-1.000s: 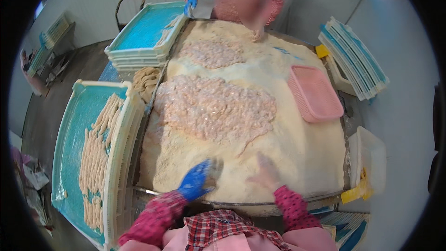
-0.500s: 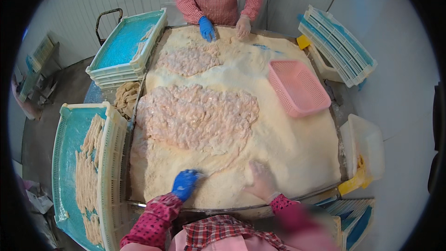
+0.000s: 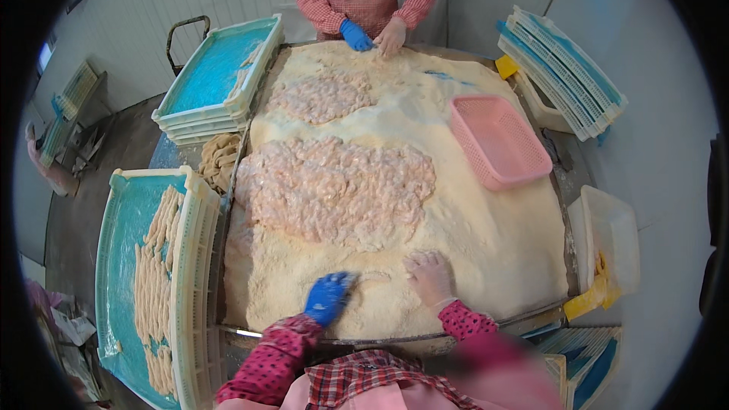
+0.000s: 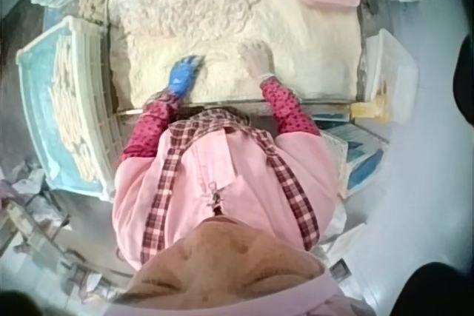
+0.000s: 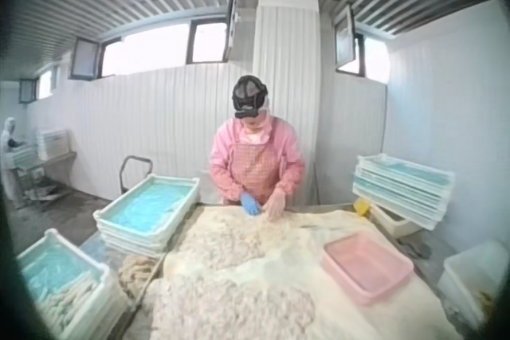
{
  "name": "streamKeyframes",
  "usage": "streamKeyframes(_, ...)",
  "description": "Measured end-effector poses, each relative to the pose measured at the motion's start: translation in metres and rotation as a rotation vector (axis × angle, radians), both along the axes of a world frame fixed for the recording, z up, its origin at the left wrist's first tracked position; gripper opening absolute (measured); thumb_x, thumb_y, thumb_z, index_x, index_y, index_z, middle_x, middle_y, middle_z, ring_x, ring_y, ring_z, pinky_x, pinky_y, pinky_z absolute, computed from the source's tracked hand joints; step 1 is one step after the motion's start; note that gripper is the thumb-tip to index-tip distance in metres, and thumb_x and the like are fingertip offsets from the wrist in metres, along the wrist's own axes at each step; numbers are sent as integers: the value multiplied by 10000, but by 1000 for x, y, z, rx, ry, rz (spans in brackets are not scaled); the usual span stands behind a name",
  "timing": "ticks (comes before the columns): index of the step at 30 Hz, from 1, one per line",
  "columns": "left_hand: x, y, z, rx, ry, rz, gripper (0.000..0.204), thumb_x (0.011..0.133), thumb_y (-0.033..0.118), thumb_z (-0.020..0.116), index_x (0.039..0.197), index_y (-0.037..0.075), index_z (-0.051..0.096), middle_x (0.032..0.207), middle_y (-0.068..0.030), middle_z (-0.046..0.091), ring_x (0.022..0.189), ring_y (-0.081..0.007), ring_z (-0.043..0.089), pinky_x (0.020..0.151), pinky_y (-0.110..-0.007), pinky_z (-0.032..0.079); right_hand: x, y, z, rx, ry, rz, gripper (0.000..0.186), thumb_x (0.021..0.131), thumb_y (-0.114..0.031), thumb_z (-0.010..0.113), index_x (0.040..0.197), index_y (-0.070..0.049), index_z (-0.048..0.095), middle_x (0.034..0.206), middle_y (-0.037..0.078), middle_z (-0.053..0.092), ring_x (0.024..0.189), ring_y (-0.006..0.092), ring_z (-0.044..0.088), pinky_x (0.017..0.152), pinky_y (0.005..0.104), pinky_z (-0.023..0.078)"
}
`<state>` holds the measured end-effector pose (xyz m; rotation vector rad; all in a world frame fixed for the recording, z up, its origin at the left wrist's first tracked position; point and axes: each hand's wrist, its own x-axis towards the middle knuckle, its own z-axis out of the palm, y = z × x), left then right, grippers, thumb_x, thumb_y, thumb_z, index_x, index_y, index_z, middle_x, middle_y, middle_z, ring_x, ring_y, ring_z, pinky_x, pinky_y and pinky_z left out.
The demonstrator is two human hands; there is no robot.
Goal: The person repeatedly pinches small portions of dough from a large pile on a floured table, rolls them into thin strips, and places them into a green plastic tray. A coworker performs the same task at the opposite side of the table. The camera wearer occasionally moves a filled tray aside and brings a new empty tray into position.
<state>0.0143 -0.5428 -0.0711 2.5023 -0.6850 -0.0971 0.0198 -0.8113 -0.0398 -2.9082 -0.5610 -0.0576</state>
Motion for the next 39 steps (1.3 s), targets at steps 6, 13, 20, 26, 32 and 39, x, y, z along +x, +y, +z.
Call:
streamKeyframes(6,9,-43,-44,-1063,786,366,233,890,260,534,1033,97,619,1006,-68,584,898,-215,560,786,-358,459,5,47,14,349,-26,-175,469,817,-245,549,1243,-71,464,1271,115,473,1209,270,400,1039,422,274)
streamKeyframes(13,-15,-33,-54,-1426,972,245,447,944,283,444,1322,57,368,1281,-113,462,1152,-219,466,973,-355,391,0,97,24,957,17,-62,516,886,-278,473,1316,-7,383,1347,182,397,1262,303,350,1074,389,250)
streamKeyframes(20,4,34,88,-2070,1238,388,442,940,327,459,1325,123,384,1154,-76,534,916,-175,553,813,-331,483,86,24,-4,78,-263,-532,152,760,-185,576,771,-47,638,810,154,608,744,341,578,685,456,443)
streamKeyframes(26,30,210,202,-1968,274,362,437,931,329,482,1275,74,393,1110,-76,539,811,-149,526,724,-300,481,83,-14,-53,546,-291,-446,185,751,-20,552,934,-13,574,828,123,586,742,244,572,702,361,466)
streamKeyframes(32,-32,421,177,-970,-159,1169,558,928,480,391,1276,45,428,1229,-97,507,973,-183,507,888,-374,432,85,-21,-77,635,-45,-593,146,811,-38,545,951,0,551,840,98,570,726,178,532,673,317,446)
streamKeyframes(39,-20,437,140,-787,288,1018,551,938,432,393,1324,40,376,1275,-101,479,1046,-193,480,904,-348,408,85,-12,-67,586,-177,-569,150,830,-59,560,964,7,549,840,95,578,740,181,545,695,306,460)
